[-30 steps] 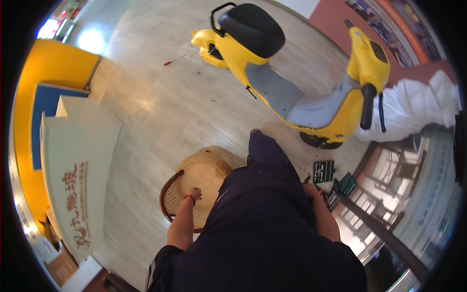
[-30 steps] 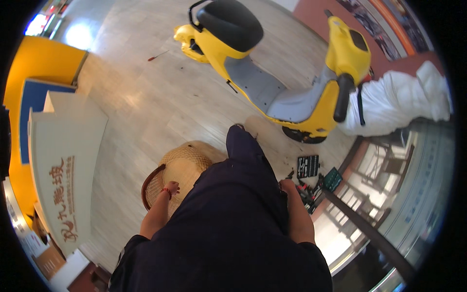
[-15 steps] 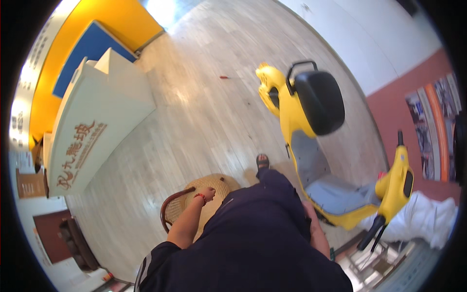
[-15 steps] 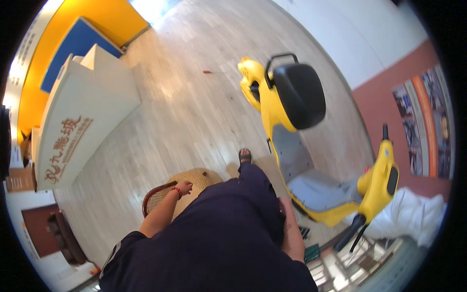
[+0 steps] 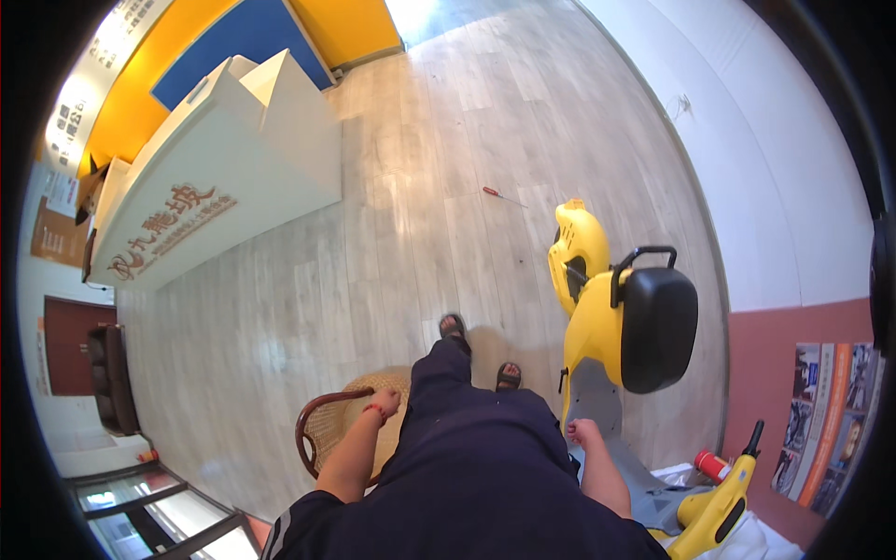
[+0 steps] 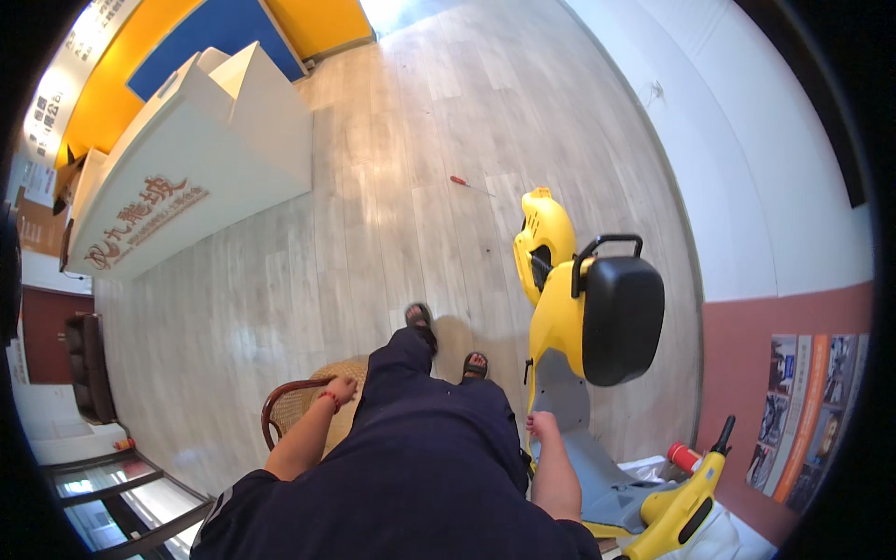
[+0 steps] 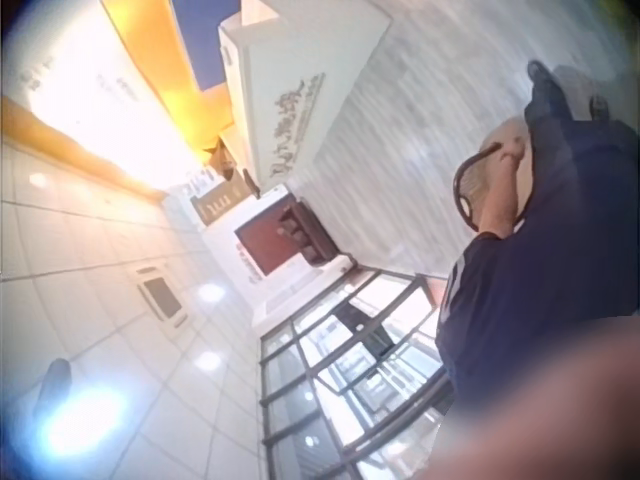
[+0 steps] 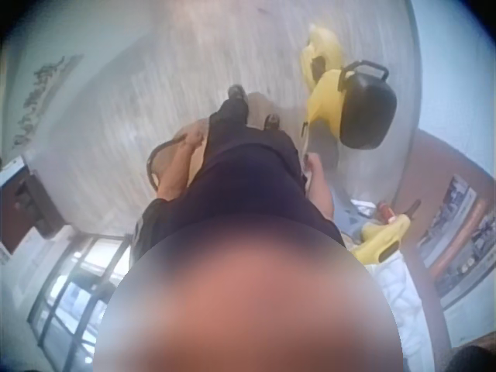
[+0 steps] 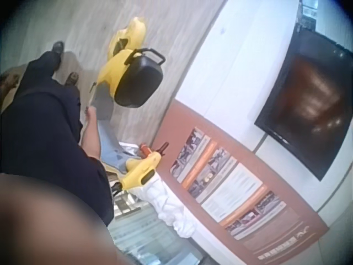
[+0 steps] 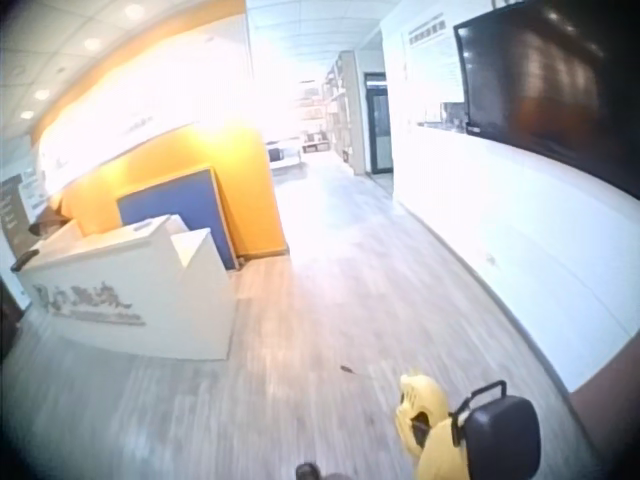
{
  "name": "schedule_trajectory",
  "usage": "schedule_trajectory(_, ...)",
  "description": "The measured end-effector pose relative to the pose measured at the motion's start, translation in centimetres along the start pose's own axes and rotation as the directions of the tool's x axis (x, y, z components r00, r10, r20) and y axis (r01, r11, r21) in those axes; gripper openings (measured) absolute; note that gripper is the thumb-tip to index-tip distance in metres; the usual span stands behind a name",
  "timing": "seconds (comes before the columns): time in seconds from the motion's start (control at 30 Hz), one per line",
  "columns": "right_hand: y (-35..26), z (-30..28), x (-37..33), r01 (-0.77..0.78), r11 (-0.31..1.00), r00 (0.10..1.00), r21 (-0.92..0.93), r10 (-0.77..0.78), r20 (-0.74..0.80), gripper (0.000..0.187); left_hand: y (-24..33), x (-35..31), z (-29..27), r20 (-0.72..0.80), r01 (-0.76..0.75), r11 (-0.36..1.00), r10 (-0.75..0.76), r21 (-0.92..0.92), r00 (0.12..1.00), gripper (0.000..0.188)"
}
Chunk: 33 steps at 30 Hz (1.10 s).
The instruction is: Installing plastic body panels onto an electric scooter by aligning and snapping them into place.
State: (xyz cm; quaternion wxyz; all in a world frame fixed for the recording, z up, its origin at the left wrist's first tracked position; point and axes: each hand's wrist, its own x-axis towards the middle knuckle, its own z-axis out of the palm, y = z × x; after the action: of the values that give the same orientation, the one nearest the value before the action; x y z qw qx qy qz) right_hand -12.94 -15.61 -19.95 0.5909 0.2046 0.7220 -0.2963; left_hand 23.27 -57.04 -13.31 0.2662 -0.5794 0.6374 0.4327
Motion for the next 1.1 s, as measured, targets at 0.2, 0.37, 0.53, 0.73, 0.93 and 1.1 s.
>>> schedule_trajectory(0.2,-8.3,2.4,2.2,-0.063,0.997,0.995,0.051,0.066,-0.073,0.014,-5.7,4.4,-2.3,0.331,0.421,0.907,-0.406,0.030,0.852,0.028)
schedule_trajectory(0.37,-15.9,7.9,3.1,-0.047,0.997,0.996,0.057,0.052,-0.076,0.014,-0.8,10.2,-10.8,0.317,0.254,0.967,-0.240,-0.004,0.918,0.033)
schedule_trajectory(0.53,-25.4,14.0,4.1,0.337,0.725,0.912,-0.600,-0.410,0.018,0.019,5.4,22.7,-22.4,0.088,-0.176,0.984,0.175,0.004,0.981,0.034)
schedule_trajectory(0.73,-33.8,17.6,1.2,0.342,0.837,0.873,-0.427,-0.451,-0.187,0.023,20.2,26.7,-37.1,-0.088,-0.175,0.965,0.161,-0.196,0.983,0.035)
schedule_trajectory(0.93,-38.0,17.7,-0.2,0.223,0.722,0.957,-0.655,-0.291,0.006,0.021,22.8,31.3,-37.9,0.003,-0.110,0.987,0.111,-0.114,0.994,0.034)
schedule_trajectory(1.1,-43.3,16.9,5.9,0.089,0.919,0.982,-0.385,-0.145,-0.118,0.019,24.7,31.4,-34.6,0.154,0.056,0.997,-0.048,-0.047,0.987,0.035)
